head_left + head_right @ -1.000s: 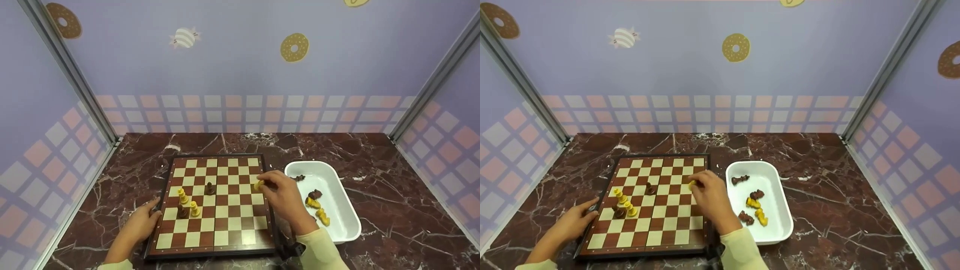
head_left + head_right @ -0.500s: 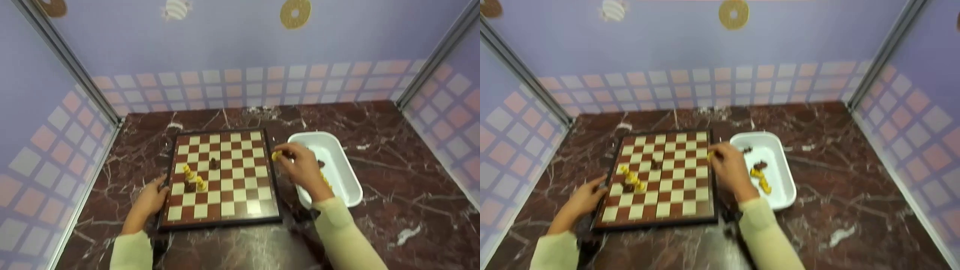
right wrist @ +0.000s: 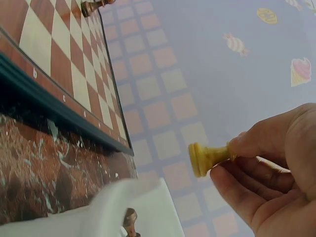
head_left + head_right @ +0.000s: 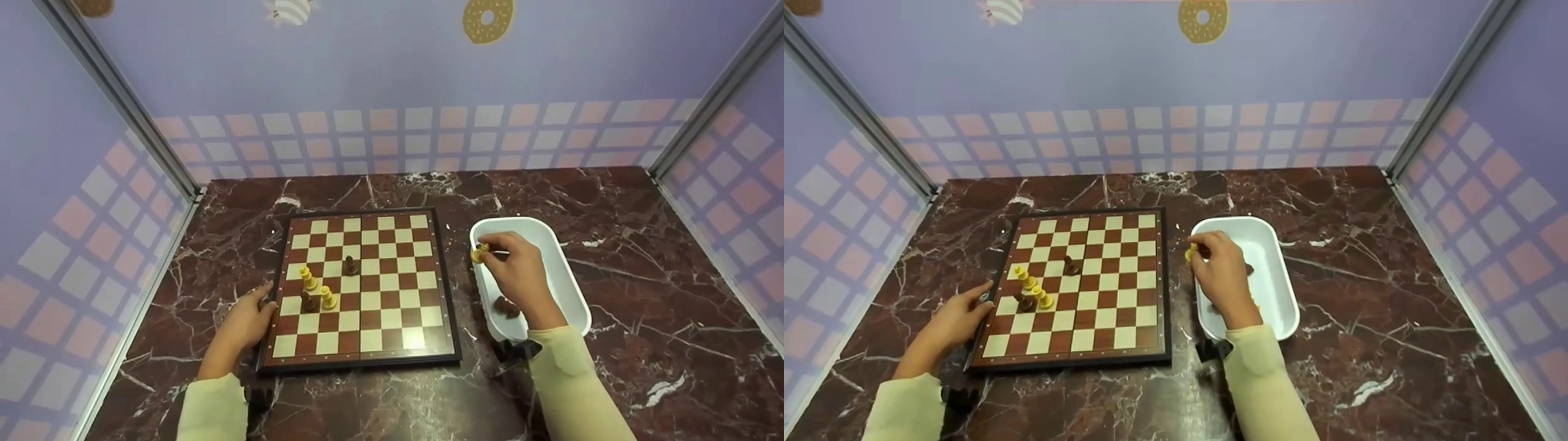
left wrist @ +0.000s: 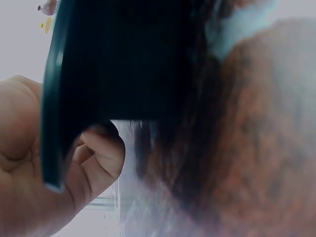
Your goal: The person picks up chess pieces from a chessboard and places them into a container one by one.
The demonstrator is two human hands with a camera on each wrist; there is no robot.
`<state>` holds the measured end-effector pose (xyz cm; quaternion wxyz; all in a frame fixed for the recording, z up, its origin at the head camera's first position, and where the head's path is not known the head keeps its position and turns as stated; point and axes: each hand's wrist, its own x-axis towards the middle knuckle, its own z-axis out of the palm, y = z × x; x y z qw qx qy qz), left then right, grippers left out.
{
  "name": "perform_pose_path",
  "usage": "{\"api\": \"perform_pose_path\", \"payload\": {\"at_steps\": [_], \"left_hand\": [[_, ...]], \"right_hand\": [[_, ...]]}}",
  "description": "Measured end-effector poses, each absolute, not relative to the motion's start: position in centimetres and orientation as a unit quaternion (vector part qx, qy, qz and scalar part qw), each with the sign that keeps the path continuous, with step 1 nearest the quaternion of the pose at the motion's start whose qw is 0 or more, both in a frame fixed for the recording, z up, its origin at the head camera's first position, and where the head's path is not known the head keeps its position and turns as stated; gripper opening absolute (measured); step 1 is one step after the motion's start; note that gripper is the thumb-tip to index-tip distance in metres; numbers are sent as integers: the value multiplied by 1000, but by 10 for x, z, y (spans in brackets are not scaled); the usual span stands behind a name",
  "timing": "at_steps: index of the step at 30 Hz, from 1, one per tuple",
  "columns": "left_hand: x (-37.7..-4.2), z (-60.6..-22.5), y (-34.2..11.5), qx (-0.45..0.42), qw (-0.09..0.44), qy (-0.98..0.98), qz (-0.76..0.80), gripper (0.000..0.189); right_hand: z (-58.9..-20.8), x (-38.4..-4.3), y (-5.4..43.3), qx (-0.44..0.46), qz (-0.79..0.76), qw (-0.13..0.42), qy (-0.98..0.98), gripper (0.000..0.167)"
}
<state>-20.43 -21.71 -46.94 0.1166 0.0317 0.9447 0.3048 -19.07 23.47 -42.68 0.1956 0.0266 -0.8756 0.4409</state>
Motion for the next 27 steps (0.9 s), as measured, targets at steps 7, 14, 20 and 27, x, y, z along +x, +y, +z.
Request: {"api": "perform_pose_path", "payload": {"at_steps": [7, 14, 20, 27], "left_hand": [[-201, -474, -218, 38, 114, 945, 303, 52], [-200, -472, -218, 19, 132, 942, 309, 53], [-202, -472, -218, 24, 120, 942, 311, 52], [-203, -472, -218, 33, 115, 944, 306, 52]], "right_hand": [[-435, -186, 242, -9, 409, 164, -898, 24], [-438, -188, 243, -21, 402, 150, -903, 21], [-438, -190, 245, -30, 396, 146, -906, 22], [-437, -190, 247, -29, 391, 150, -908, 23]]}}
